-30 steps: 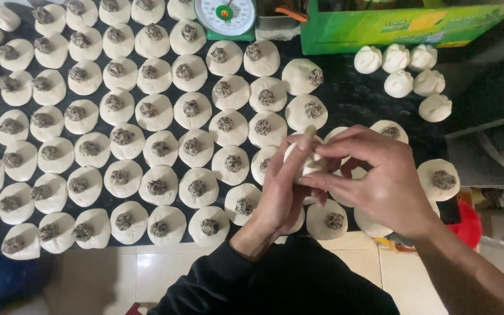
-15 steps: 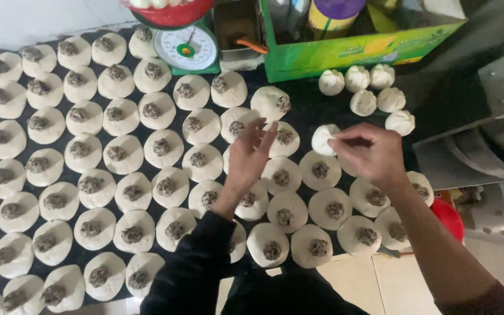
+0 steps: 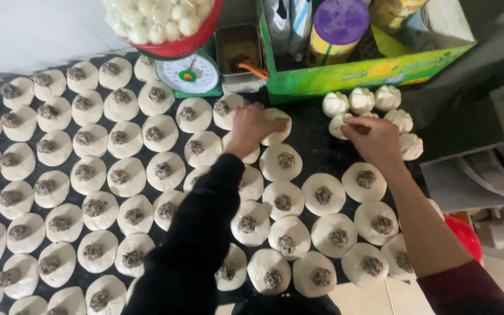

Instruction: Retrieving a bag of fillings from a refrigerator and placing them into pre-filled dough portions to make buns.

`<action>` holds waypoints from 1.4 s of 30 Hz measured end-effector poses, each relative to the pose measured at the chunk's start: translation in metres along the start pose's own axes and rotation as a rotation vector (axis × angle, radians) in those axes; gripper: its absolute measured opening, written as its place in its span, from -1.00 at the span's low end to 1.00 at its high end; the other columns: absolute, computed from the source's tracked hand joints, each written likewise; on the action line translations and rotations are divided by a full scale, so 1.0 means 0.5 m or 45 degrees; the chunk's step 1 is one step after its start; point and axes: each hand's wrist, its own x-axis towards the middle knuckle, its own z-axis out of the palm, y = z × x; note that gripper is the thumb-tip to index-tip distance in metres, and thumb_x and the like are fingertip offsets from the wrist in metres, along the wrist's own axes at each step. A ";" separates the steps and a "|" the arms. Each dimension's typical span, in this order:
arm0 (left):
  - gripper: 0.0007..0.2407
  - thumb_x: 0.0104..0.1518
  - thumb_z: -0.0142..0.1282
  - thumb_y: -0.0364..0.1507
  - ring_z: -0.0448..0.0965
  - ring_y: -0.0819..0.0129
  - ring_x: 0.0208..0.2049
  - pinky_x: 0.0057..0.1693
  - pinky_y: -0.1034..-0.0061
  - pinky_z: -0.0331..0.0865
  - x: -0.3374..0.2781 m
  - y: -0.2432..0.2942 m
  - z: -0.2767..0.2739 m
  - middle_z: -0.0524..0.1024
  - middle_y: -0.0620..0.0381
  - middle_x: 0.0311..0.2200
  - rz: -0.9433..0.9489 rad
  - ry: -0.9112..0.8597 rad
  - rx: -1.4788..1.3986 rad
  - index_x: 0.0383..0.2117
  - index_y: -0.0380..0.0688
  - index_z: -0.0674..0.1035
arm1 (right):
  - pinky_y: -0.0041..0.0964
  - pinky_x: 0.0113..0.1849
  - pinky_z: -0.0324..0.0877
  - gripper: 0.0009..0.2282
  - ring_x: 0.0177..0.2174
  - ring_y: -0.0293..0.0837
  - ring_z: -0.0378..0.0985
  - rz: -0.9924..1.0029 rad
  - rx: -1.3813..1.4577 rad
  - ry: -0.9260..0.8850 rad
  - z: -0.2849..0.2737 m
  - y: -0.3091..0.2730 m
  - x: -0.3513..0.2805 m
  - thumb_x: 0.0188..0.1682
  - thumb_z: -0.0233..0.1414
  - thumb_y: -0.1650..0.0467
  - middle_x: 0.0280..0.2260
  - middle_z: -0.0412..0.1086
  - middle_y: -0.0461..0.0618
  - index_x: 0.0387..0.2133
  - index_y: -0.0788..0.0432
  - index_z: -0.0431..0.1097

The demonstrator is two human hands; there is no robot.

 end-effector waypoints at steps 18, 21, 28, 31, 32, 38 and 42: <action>-0.46 -0.22 0.41 -0.02 0.66 -0.16 -0.21 -0.02 0.04 0.50 -0.038 -0.019 0.003 0.60 -0.07 -0.37 0.561 -0.150 0.143 -0.20 0.03 0.43 | -0.29 -0.37 0.58 -0.86 -0.41 -0.10 0.62 -0.147 0.116 0.124 0.016 -0.056 -0.003 -0.17 0.37 0.39 -0.47 0.55 -0.09 -0.33 -0.01 0.65; -0.59 -0.03 0.31 -0.12 0.67 -0.13 -0.28 -0.08 0.05 0.51 -0.085 0.010 -0.053 0.60 0.00 -0.43 0.509 -0.064 0.087 -0.20 0.12 0.32 | -0.26 -0.36 0.57 -0.87 -0.40 -0.05 0.62 -0.299 0.146 0.122 0.047 -0.073 0.035 -0.17 0.34 0.38 -0.47 0.54 -0.04 -0.34 -0.01 0.65; -0.57 -0.08 0.42 -0.26 0.68 0.17 -0.15 0.03 0.33 0.55 -0.232 0.069 -0.210 0.63 0.01 -0.20 -0.035 0.326 -1.617 -0.06 -0.08 0.58 | -0.09 -0.21 0.57 -0.83 -0.32 0.04 0.63 -0.209 -0.139 -0.040 0.159 -0.025 0.112 -0.16 0.25 0.26 -0.42 0.57 -0.05 -0.32 -0.04 0.64; -0.50 0.10 0.29 -0.46 0.52 -0.14 0.09 0.15 -0.08 0.42 -0.307 0.042 -0.215 0.46 -0.29 0.10 -0.109 0.466 -2.312 0.17 -0.36 0.39 | 0.03 -0.15 0.53 -0.80 -0.24 0.14 0.61 -0.202 -0.193 -0.196 0.141 -0.031 0.123 -0.11 0.18 0.27 -0.37 0.58 0.03 -0.26 0.01 0.63; -0.44 0.11 0.25 -0.42 0.43 -0.24 0.18 0.17 -0.24 0.36 -0.335 0.032 -0.215 0.36 -0.33 0.20 -0.224 0.441 -2.368 0.23 -0.34 0.30 | 0.08 -0.13 0.51 -0.79 -0.20 0.20 0.61 -0.209 -0.196 -0.283 0.132 -0.036 0.125 -0.08 0.14 0.30 -0.35 0.58 0.10 -0.24 0.06 0.62; -0.68 -0.11 0.43 -0.57 0.69 -0.01 -0.25 -0.04 0.11 0.56 -0.452 -0.043 -0.296 0.65 -0.27 -0.26 -0.621 0.644 -2.266 -0.23 -0.55 0.64 | -0.07 -0.19 0.51 -0.85 -0.23 0.14 0.62 -0.556 0.034 -0.013 -0.007 -0.346 0.168 0.02 0.21 0.35 -0.34 0.58 0.13 -0.18 0.04 0.64; -0.67 -0.04 0.28 -0.53 0.61 0.05 -0.16 0.05 0.26 0.49 -0.513 -0.071 -0.339 0.63 -0.18 -0.19 -0.648 0.565 -2.210 -0.14 -0.49 0.61 | -0.29 -0.17 0.44 -0.85 -0.28 -0.22 0.62 -0.971 0.182 0.203 -0.015 -0.627 0.275 0.19 0.14 0.40 -0.27 0.60 -0.06 -0.15 0.22 0.63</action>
